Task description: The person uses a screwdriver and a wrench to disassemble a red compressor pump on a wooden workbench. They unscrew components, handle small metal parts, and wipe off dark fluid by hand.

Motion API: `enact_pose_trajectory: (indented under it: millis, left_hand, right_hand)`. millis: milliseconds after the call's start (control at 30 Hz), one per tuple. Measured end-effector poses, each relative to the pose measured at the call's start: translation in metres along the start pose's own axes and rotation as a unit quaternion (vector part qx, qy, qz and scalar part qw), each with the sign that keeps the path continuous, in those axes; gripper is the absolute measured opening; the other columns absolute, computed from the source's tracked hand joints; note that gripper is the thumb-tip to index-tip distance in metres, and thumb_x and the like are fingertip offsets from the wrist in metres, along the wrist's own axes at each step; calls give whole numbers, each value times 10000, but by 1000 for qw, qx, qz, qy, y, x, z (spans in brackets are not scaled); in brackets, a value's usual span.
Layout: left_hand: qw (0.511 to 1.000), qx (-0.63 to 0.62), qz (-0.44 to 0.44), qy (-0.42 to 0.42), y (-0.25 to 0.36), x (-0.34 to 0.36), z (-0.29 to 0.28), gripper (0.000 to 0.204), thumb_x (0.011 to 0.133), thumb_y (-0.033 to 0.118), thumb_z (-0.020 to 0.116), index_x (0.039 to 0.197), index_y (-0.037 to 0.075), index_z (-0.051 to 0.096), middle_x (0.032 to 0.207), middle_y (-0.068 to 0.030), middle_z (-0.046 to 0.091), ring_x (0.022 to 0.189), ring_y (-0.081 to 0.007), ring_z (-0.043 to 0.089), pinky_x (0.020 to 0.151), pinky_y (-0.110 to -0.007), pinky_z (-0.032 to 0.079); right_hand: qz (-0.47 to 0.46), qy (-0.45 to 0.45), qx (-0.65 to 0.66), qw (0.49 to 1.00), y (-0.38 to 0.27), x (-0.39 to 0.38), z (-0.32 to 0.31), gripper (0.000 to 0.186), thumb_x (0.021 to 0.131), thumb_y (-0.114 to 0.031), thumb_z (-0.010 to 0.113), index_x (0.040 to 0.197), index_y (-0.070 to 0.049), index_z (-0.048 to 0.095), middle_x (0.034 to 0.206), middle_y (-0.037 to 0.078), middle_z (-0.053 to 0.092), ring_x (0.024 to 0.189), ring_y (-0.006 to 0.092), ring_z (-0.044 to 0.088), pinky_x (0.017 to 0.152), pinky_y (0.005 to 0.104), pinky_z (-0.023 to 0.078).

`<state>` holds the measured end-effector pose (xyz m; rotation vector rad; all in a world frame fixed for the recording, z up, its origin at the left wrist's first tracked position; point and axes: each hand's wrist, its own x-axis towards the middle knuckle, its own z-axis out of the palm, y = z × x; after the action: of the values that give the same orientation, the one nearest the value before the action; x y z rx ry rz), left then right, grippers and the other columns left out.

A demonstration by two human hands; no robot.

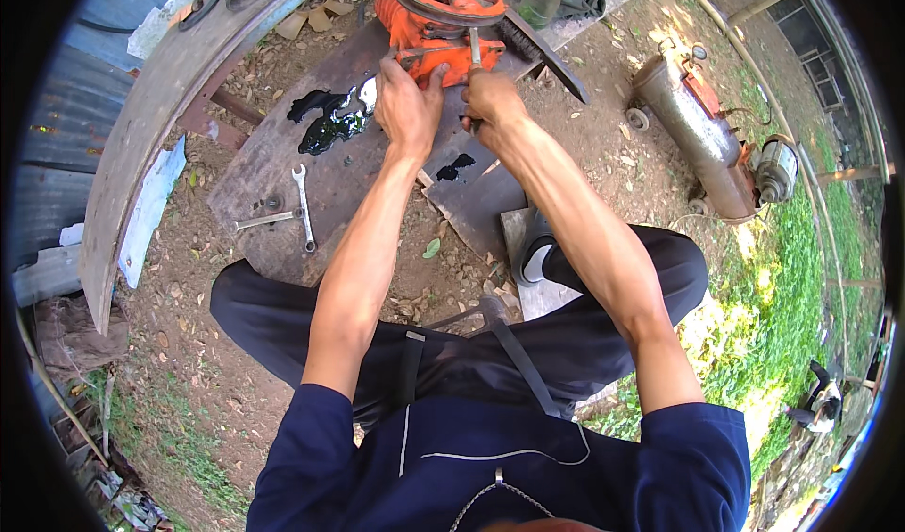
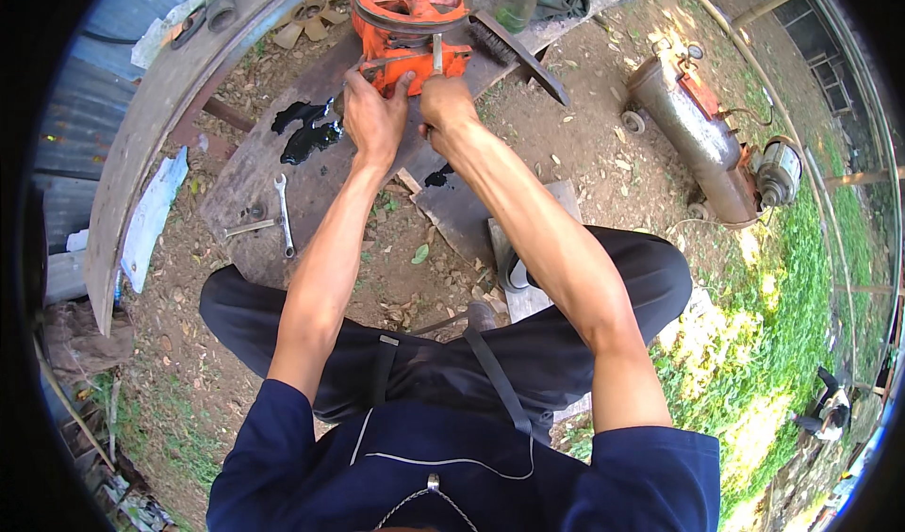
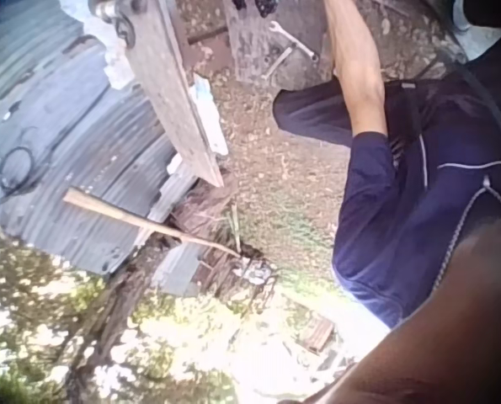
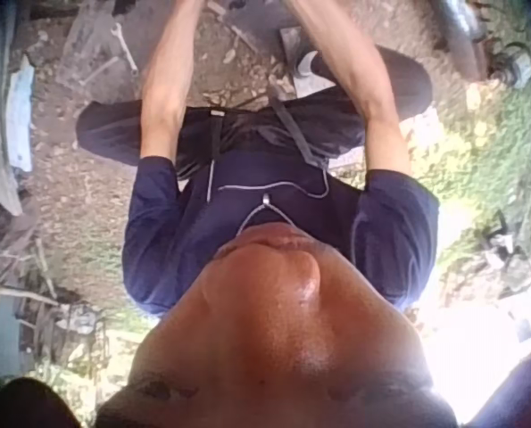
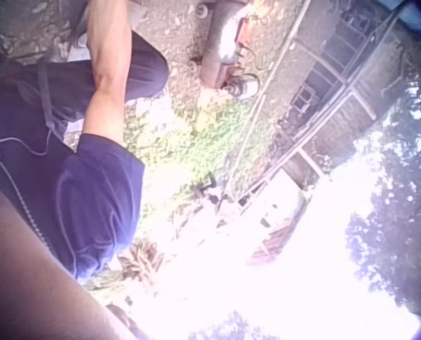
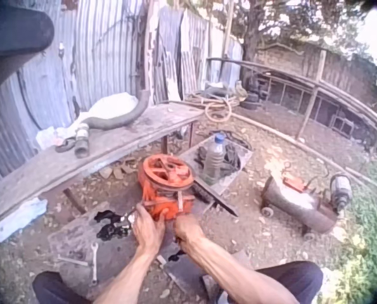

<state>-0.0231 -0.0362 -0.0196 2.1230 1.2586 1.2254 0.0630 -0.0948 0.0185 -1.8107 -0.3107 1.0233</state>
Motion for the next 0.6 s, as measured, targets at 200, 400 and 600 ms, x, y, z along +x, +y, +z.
enact_pose_trajectory:
  millis: [200, 400, 600]
  left_hand:
    - [1000, -1, 19, -11, -9, 1, 2, 669, 783, 411, 780, 1146, -56, 468, 1040, -272, 619, 938, -442, 624, 784, -485, 499]
    - [998, 41, 28, -48, -7, 3, -6, 688, 809, 394, 755, 1198, -84, 450, 1022, -252, 627, 970, -394, 622, 807, -453, 509]
    - [997, 38, 21, -60, -5, 3, -7, 700, 815, 423, 744, 1201, -76, 441, 1035, -272, 625, 974, -409, 625, 811, -461, 511]
  right_hand:
    - [74, -97, 223, 967, -5, -14, -6, 226, 1017, -235, 382, 888, -93, 501, 607, -31, 396, 444, 109, 300, 500, 360, 392]
    - [31, -141, 59, 988, -28, -28, -68, 328, 1028, -346, 403, 859, -96, 530, 575, -66, 337, 432, 77, 287, 435, 294, 320]
    - [-181, 41, -327, 927, -3, 27, -130, 686, 900, -672, 484, 771, -48, 740, 603, 100, 565, 615, 249, 607, 600, 386, 493]
